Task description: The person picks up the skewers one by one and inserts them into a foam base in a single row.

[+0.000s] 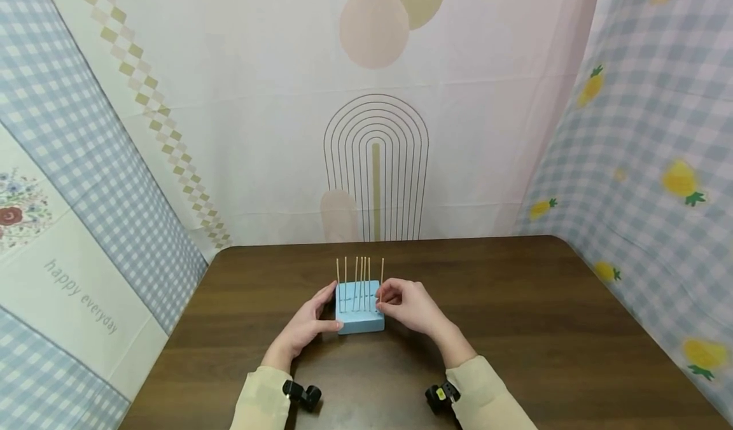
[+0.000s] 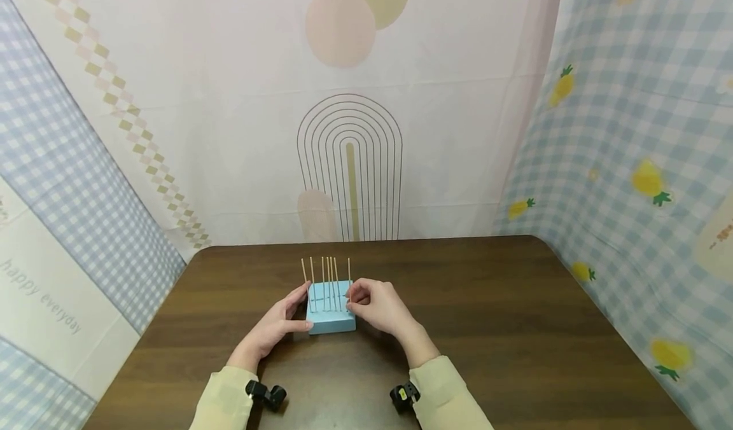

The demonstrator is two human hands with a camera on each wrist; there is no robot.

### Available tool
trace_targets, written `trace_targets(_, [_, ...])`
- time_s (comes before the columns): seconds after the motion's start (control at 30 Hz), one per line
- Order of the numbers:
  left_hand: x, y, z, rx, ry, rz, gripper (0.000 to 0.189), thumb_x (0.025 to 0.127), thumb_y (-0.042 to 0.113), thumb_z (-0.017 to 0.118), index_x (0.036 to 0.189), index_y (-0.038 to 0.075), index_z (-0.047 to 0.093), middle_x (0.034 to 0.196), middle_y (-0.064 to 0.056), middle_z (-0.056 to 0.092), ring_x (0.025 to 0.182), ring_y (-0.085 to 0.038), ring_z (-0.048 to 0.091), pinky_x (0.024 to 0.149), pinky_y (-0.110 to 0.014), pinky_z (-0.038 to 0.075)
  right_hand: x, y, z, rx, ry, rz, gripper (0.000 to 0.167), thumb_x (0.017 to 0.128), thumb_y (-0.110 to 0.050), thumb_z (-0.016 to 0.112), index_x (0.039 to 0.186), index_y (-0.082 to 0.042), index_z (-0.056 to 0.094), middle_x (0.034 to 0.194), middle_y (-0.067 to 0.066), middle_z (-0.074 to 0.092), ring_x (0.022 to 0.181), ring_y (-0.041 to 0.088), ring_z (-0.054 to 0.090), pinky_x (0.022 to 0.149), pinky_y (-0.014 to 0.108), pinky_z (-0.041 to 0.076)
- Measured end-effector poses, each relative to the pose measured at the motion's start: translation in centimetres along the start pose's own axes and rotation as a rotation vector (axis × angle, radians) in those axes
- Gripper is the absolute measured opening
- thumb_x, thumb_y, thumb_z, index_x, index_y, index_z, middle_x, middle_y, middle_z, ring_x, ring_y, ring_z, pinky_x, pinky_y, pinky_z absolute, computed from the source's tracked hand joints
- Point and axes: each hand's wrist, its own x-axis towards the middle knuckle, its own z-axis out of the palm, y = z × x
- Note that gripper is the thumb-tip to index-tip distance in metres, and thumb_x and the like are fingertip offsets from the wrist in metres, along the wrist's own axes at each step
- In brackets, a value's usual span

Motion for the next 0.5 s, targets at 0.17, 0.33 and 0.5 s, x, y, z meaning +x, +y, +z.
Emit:
trace_targets(0.17, [-0.17,-0.30,0.13,-0.004,0.008,0.004,0.099,0.089,0.014,0.084,0.170,0.005,0.027,0.176,-0.017,0.021,0.163,-0.036,0.014,0.128,-0.057,0.013,-0.14,0.23,0.16,0.012,-0.004,-0.025,0.019,0.094,-0.009,0.083,0.111,-0.010,0.075,0.096,-0.006,0.074,0.086,0.012,0.070,0.079,0.029,0.060])
trace_targets(0.33, [-0.17,-0.35,0.15,-0.007,-0.006,0.004,0.099,0.089,0.012,0.083,0.170,0.005,0.026,0.176,-0.017,0.020,0.163,-0.035,0.012,0.129,-0.056,0.012,-0.18,0.32,0.16,0.014,-0.011,-0.024,0.025,0.092,-0.009,0.085,0.114,-0.008,0.074,0.096,-0.005,0.074,0.086,0.012,0.071,0.080,0.029,0.060])
trace_targets(0.5, [-0.14,-0.24,0.03,-0.012,0.001,0.009,0.098,0.089,0.010,0.083,0.170,0.006,0.028,0.176,-0.017,0.021,0.163,-0.035,0.013,0.129,-0.055,0.013,-0.13,0.21,0.10,0.008,-0.010,-0.014,0.027,0.092,-0.009,0.085,0.117,-0.009,0.074,0.096,-0.006,0.074,0.087,0.012,0.071,0.081,0.030,0.060])
